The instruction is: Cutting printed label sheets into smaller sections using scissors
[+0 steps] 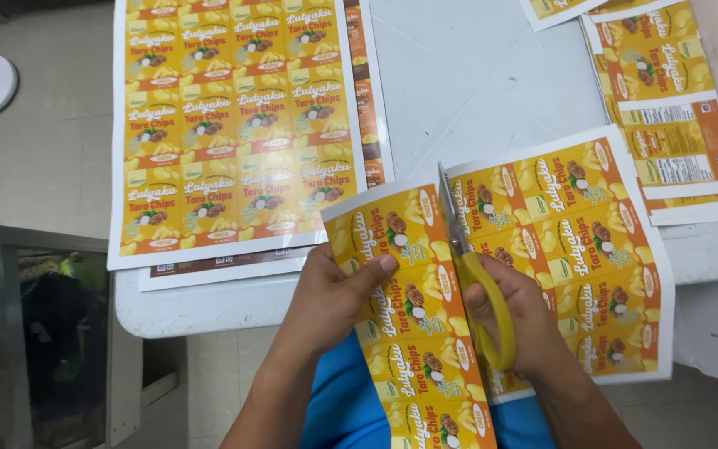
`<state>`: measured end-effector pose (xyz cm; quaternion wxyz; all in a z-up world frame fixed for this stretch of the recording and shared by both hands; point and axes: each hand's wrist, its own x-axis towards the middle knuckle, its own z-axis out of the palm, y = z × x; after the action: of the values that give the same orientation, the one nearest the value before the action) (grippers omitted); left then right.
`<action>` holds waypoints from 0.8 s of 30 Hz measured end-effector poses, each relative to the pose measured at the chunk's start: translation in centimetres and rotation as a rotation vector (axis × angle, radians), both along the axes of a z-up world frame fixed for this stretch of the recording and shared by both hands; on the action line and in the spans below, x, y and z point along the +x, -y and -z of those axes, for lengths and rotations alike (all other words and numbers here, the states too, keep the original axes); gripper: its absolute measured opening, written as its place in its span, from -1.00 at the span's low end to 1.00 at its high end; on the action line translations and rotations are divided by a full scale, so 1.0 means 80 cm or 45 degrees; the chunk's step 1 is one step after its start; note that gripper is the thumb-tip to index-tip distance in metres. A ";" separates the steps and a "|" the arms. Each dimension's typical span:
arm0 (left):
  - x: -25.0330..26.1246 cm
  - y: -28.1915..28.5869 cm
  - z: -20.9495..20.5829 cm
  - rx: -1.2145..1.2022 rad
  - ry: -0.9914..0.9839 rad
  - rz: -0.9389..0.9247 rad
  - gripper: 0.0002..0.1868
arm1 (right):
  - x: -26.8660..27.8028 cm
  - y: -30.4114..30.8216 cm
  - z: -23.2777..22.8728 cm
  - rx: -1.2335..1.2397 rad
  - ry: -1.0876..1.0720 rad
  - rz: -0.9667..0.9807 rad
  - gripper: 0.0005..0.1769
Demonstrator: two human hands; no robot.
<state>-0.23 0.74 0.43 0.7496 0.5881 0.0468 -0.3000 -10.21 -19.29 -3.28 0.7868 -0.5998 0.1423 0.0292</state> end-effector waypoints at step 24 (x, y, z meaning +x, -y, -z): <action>0.420 0.278 -0.011 0.276 0.414 -0.339 -0.59 | 0.079 0.070 0.021 0.338 0.179 0.766 -0.17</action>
<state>33.36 -21.48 1.29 0.7127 0.6945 0.0345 -0.0928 -3.91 -24.88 -4.92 0.8393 -0.4238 0.2533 -0.2277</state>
